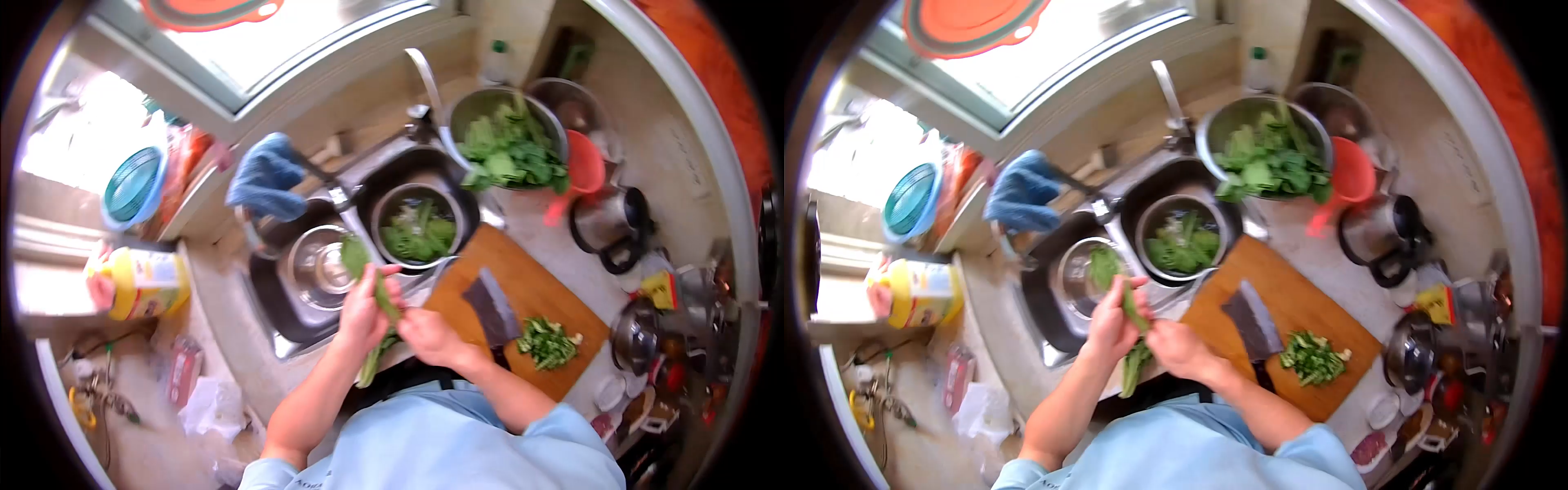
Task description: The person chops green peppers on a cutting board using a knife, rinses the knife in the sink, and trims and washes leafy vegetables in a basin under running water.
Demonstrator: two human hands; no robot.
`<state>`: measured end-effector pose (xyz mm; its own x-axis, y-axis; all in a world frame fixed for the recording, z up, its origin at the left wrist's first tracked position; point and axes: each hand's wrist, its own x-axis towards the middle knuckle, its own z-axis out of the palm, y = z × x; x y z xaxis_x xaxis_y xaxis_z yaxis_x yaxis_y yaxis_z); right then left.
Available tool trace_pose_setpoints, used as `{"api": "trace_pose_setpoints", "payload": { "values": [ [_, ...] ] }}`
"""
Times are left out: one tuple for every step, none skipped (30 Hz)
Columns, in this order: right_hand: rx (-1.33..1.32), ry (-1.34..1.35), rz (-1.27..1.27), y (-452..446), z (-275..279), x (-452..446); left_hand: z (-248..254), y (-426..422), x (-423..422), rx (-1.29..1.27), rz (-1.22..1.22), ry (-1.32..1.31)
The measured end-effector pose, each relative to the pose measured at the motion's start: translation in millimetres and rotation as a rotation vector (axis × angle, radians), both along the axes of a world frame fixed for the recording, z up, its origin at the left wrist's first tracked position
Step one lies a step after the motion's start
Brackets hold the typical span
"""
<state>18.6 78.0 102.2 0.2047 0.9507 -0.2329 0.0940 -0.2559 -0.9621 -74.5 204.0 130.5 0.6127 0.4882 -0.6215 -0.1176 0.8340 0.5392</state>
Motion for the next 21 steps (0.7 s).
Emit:
{"api": "trace_pose_setpoints", "payload": {
  "values": [
    [-0.051,-0.017,0.082,2.9,6.0,-2.0,-1.2,-7.2,-0.1,0.075,0.061,0.128],
    [0.027,-0.061,0.213,4.9,27.2,2.0,-0.6,-12.2,-1.5,0.142,0.095,0.241],
    [0.054,-0.082,0.085,5.2,-0.1,-21.3,1.1,-13.1,-3.1,0.200,0.135,0.240],
    [0.090,-0.069,0.085,13.1,-11.1,-32.6,-7.9,-4.1,-13.1,0.180,0.175,0.232],
    [0.404,-0.328,0.063,24.2,-45.5,-52.1,-0.5,0.7,-13.2,0.192,0.200,0.275],
    [0.332,-0.465,0.208,15.6,-19.9,-34.0,-8.1,4.7,-16.1,0.173,0.144,0.216],
    [0.295,-0.434,0.125,19.1,-14.8,-38.3,-5.2,5.4,-17.7,0.223,0.150,0.171],
    [0.276,-0.395,0.053,23.9,-15.4,-46.3,-2.4,5.4,-17.3,0.280,0.174,0.131],
    [0.255,-0.261,-0.129,25.4,-1.4,-44.4,5.9,3.1,-10.6,0.314,0.192,0.034],
    [0.240,-0.121,-0.305,26.7,5.8,-47.2,13.6,2.7,-7.7,0.346,0.217,-0.060],
    [0.331,-0.110,-0.414,28.2,-2.2,-54.1,23.7,3.0,-1.1,0.291,0.236,-0.098],
    [0.322,-0.025,-0.418,26.2,2.1,-51.1,29.5,6.3,0.3,0.261,0.209,-0.145],
    [0.307,0.048,-0.416,32.4,6.8,-50.6,25.6,19.3,-4.8,0.227,0.172,-0.164],
    [0.297,0.139,-0.412,30.7,10.3,-50.2,22.4,26.4,-8.6,0.203,0.136,-0.166],
    [0.328,0.076,-0.471,34.7,-3.9,-56.8,15.1,34.7,-11.8,0.118,0.156,-0.181],
    [0.358,0.057,-0.582,41.3,-13.3,-65.3,5.0,42.4,-12.9,0.031,0.183,-0.200],
    [0.388,0.039,-0.693,48.6,-20.4,-74.8,-3.4,48.4,-14.6,-0.054,0.208,-0.217],
    [0.420,0.016,-0.802,50.8,-19.2,-73.7,-6.9,49.0,-12.9,-0.093,0.241,-0.272],
    [0.396,0.194,-0.736,51.1,-19.8,-70.1,-9.7,48.8,-12.3,-0.131,0.279,-0.326],
    [0.357,0.367,-0.680,51.5,-20.0,-66.3,-10.6,49.7,-12.4,-0.167,0.318,-0.379],
    [0.273,0.616,-0.608,47.8,-4.3,-56.4,-6.0,44.0,-7.8,-0.137,0.348,-0.431]
  ]
}}
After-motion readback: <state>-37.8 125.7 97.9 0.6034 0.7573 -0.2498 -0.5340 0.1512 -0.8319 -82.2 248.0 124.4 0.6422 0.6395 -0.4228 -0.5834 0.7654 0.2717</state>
